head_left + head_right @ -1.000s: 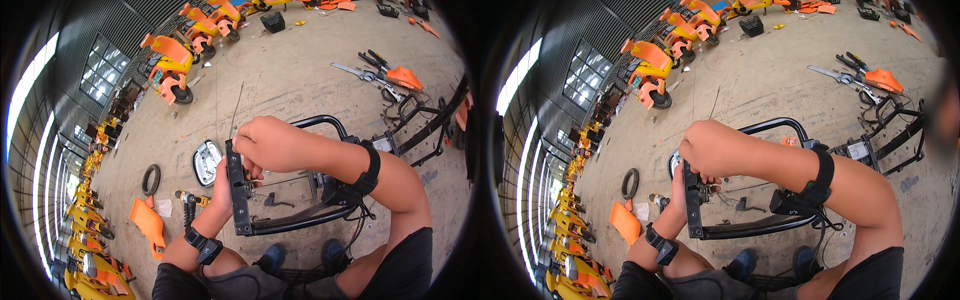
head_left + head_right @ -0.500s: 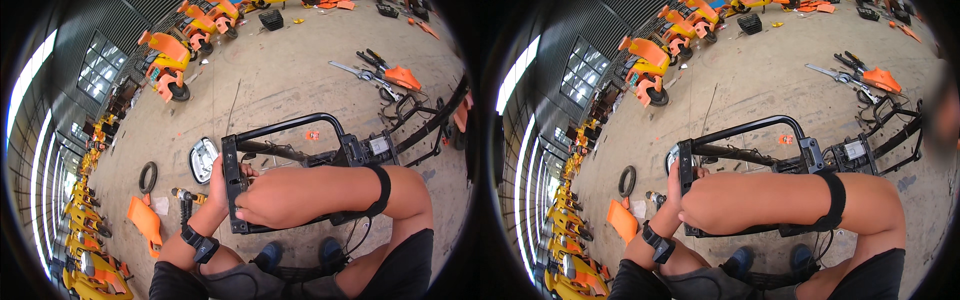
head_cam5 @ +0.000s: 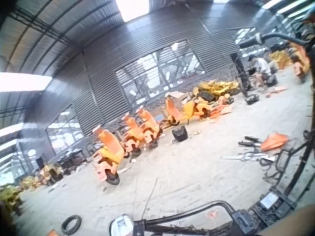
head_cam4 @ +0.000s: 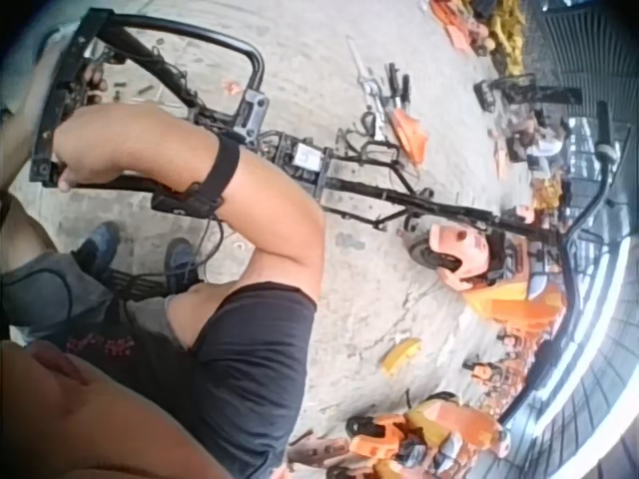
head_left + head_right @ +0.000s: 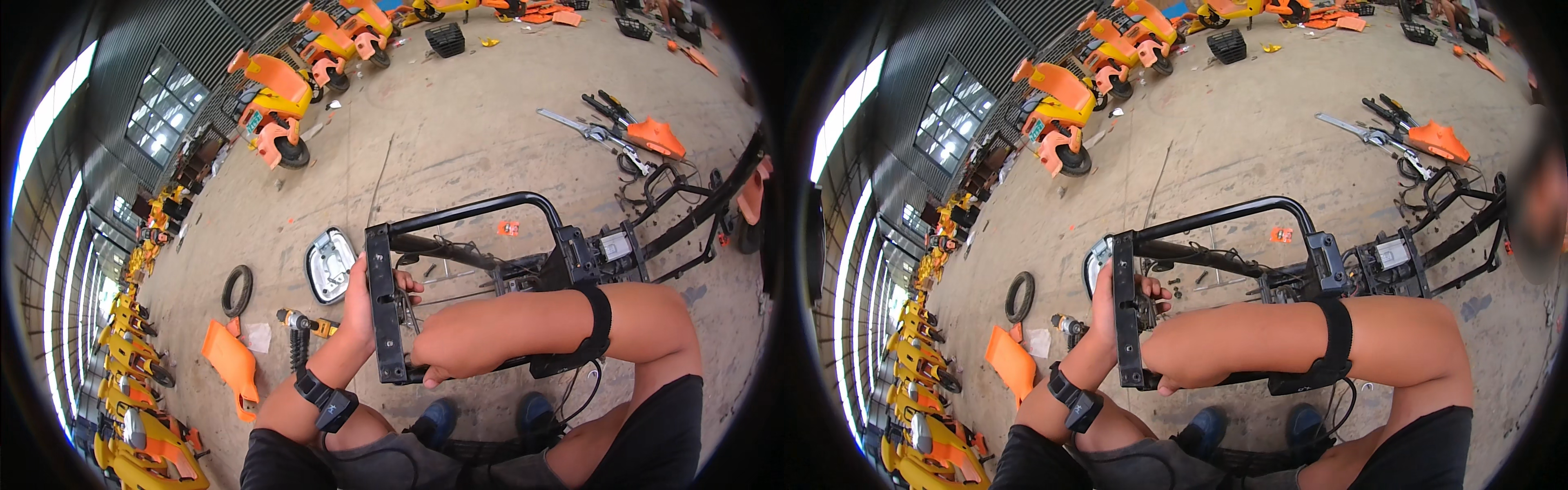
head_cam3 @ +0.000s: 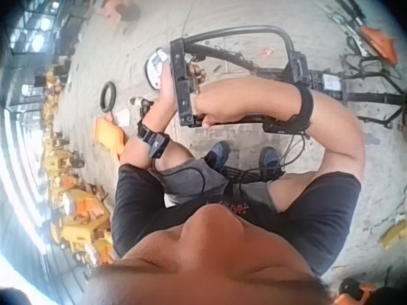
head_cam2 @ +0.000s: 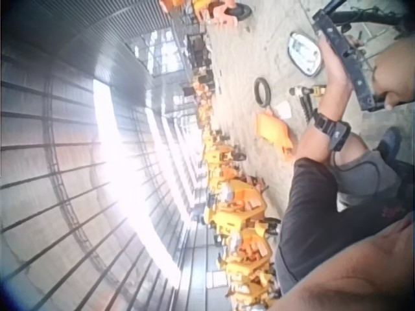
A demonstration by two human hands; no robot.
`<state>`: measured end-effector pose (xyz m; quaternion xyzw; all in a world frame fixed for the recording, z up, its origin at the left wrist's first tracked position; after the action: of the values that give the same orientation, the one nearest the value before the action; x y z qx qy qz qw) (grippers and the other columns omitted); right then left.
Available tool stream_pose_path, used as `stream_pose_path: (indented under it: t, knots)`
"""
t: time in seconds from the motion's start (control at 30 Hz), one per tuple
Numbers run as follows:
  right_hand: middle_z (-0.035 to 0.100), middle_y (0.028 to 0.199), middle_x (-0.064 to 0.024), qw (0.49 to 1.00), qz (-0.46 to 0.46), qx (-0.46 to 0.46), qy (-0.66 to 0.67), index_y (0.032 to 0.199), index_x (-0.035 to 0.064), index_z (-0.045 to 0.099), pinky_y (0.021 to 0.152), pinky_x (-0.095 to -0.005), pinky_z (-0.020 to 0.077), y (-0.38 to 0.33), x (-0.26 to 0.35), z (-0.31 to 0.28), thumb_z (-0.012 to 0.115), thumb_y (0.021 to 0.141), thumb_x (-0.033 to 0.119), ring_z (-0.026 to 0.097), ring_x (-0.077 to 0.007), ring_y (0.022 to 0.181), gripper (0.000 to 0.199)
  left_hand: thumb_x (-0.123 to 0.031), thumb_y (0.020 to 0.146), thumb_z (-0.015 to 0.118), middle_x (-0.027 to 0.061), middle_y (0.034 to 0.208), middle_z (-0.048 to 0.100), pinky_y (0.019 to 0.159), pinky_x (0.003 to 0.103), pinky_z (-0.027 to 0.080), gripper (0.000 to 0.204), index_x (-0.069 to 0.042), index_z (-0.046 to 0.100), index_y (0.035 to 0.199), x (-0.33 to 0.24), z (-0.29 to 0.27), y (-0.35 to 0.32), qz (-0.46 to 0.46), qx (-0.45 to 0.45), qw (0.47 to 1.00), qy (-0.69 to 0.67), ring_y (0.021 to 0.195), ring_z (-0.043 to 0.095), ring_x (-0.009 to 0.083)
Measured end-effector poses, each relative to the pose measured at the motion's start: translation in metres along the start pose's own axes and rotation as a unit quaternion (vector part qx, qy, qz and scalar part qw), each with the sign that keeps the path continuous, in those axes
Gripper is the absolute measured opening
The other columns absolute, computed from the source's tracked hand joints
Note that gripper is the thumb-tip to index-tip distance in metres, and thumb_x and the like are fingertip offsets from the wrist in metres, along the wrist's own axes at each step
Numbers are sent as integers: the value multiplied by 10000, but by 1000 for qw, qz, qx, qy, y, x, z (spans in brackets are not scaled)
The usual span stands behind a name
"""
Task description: The person assembles a scooter frame by hand, threading cables through the handlebar assembly and securing components. The person repeatedly adjusts the frame and routes wires, using both hands to manipulate the parts without visible power tools.
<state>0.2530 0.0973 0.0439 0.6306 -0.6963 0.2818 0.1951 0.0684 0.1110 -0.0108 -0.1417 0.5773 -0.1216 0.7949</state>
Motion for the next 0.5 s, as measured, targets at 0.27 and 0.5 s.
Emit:
stream_pose_path:
  t: [0.27,0.5]
  knots:
    - [680,835,-251,1000,12,-17,4,948,-35,689,740,-533,512,-3,-2,4,643,936,285,664,-449,860,323,-671,977,324,140,858,628,814,449,515,739,-20,609,773,12,-10,9,25,-19,999,-11,883,649,315]
    - [699,851,-234,998,9,-50,-46,913,-57,719,736,-507,525,-3,5,10,678,903,276,674,-431,847,336,-689,961,345,97,800,588,746,446,519,705,-57,556,730,11,-12,3,37,-1,999,-37,828,628,298]
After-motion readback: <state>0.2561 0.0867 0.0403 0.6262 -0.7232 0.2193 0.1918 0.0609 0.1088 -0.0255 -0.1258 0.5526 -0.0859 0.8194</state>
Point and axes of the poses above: each hand's wrist, its own y-axis towards the middle knuckle, its own z-axis out of the palm, x = y × z, the point moved 2 cm from there along y, towards the middle knuckle
